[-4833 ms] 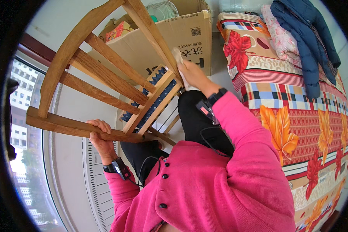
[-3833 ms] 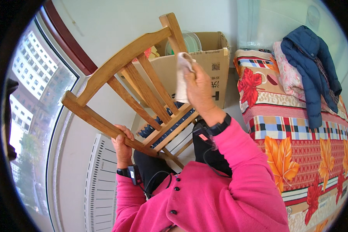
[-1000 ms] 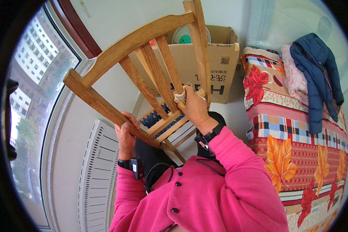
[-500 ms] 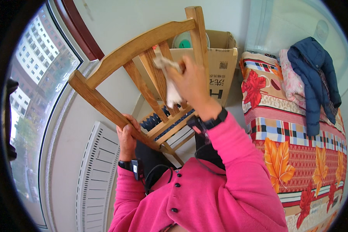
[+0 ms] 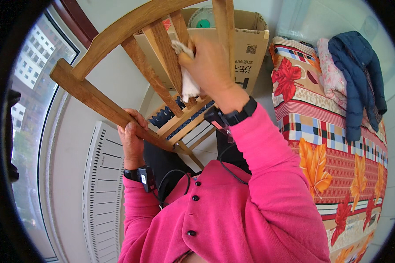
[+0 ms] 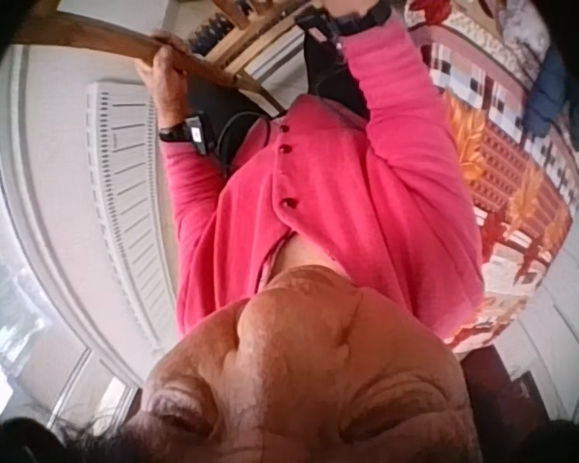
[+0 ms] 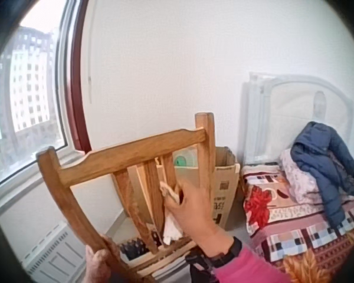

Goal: The person wipes a wooden chair with a white cloth, cleaning the backrest, legs, and seat. The chair is repositioned several times to access different areas.

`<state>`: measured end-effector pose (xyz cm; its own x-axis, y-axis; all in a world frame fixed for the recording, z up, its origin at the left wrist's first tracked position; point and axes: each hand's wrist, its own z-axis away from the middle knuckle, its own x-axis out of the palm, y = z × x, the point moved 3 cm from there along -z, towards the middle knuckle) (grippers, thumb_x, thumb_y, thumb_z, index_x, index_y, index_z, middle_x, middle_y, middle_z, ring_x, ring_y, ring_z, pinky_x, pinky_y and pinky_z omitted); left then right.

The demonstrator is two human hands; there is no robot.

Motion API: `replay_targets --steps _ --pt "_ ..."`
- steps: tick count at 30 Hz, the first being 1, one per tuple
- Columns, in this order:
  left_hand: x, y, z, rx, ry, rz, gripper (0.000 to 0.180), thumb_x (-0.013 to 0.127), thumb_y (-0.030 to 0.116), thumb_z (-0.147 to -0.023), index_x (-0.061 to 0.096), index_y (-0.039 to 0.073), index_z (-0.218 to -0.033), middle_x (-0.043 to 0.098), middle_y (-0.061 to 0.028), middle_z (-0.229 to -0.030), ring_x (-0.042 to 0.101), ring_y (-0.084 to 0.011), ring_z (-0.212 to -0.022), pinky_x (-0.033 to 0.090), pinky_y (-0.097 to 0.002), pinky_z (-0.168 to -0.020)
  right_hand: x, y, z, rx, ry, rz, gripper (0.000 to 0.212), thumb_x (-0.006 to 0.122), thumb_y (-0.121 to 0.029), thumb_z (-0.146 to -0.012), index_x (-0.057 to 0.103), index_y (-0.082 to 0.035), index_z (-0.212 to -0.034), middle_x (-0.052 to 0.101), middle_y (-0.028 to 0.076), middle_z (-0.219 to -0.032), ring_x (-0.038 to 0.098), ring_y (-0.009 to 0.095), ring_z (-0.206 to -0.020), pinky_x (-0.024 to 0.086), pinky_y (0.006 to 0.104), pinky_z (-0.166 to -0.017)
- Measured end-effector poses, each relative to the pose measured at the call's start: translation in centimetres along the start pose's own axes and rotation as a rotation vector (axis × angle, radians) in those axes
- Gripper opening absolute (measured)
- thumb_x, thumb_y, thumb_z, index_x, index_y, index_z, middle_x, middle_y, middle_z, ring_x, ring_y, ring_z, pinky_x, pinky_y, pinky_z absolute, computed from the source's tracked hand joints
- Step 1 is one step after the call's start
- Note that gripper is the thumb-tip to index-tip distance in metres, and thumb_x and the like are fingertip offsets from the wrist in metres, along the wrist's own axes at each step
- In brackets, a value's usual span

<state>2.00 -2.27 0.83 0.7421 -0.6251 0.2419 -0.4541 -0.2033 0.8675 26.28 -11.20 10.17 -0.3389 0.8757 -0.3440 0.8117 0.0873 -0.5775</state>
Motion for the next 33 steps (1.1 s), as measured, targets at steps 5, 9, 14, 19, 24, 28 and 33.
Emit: replay_targets --steps 5,9,14,19,24,28,33 --pt "-0.1 0.0 0.1 -0.021 -0.007 0.032 0.049 0.074 0.04 -0.077 0.053 0.002 -0.098 0.057 -0.0068 -0.072 0.056 -0.0146 -0.065 0.046 -0.0258 -0.06 1.3 4.2 6.2 0.215 -0.236 0.046 0.02 0.068 -0.019 -0.077 0.057 -0.003 -0.08 0.062 0.022 -0.071 0.062 0.041 -0.07 0.049 0.0484 -0.063" --pt "-0.1 -0.1 0.0 -0.011 -0.025 0.035 0.048 0.075 0.038 -0.076 0.053 0.002 -0.098 0.056 -0.0068 -0.071 0.056 -0.0149 -0.066 0.047 -0.0261 -0.06 2.6 7.0 10.9 0.345 -0.398 0.187 0.022 0.068 -0.02 -0.078 0.058 -0.001 -0.084 0.064 0.022 -0.075 0.064 0.042 -0.073 0.051 0.0489 -0.066" --pt "-0.1 0.0 0.3 -0.003 -0.042 0.048 0.046 0.076 0.035 -0.075 0.053 0.002 -0.098 0.056 -0.0066 -0.071 0.056 -0.015 -0.064 0.047 -0.0262 -0.059 1.8 8.7 10.9 0.36 -0.47 0.034 0.026 0.073 -0.02 -0.077 0.056 -0.001 -0.082 0.062 0.018 -0.069 0.063 0.03 -0.064 0.049 0.0397 -0.06" --pt "-0.1 0.1 0.5 -0.017 -0.018 0.062 0.043 0.076 0.033 -0.075 0.053 0.003 -0.096 0.057 -0.0059 -0.071 0.056 -0.0147 -0.064 0.047 -0.0266 -0.06 -2.3 5.8 7.6 0.527 -0.323 -0.23 0.023 0.073 -0.015 -0.081 0.054 -0.001 -0.08 0.064 0.01 -0.068 0.066 0.015 -0.068 0.05 0.0315 -0.06" --pt "0.1 0.2 0.6 -0.034 -0.017 0.061 0.041 0.076 0.032 -0.075 0.054 0.003 -0.095 0.057 -0.0057 -0.071 0.056 -0.015 -0.065 0.047 -0.0269 -0.06 -3.6 -0.6 2.9 0.15 -0.1 -0.48 0.01 0.07 -0.008 -0.087 0.06 -0.004 -0.088 0.059 0.0 -0.076 0.053 0.006 -0.065 0.044 0.0249 -0.056" --pt "0.1 0.2 0.7 -0.037 -0.019 0.062 0.041 0.075 0.031 -0.075 0.053 0.003 -0.096 0.057 -0.0058 -0.072 0.056 -0.0153 -0.065 0.047 -0.0272 -0.06 -4.2 -3.6 -0.5 -0.158 0.212 -0.122 0.014 0.07 -0.007 -0.081 0.058 -0.005 -0.088 0.058 0.01 -0.086 0.057 0.028 -0.066 0.046 0.0365 -0.058" --pt "0.0 0.0 0.7 -0.041 -0.017 0.065 0.042 0.075 0.03 -0.074 0.053 0.003 -0.098 0.057 -0.0062 -0.072 0.056 -0.0156 -0.065 0.048 -0.0275 -0.061 -5.9 -4.2 -2.1 -0.334 0.432 0.092 0.015 0.071 -0.01 -0.079 0.059 -0.008 -0.086 0.06 0.01 -0.079 0.059 0.029 -0.067 0.047 0.0391 -0.059"
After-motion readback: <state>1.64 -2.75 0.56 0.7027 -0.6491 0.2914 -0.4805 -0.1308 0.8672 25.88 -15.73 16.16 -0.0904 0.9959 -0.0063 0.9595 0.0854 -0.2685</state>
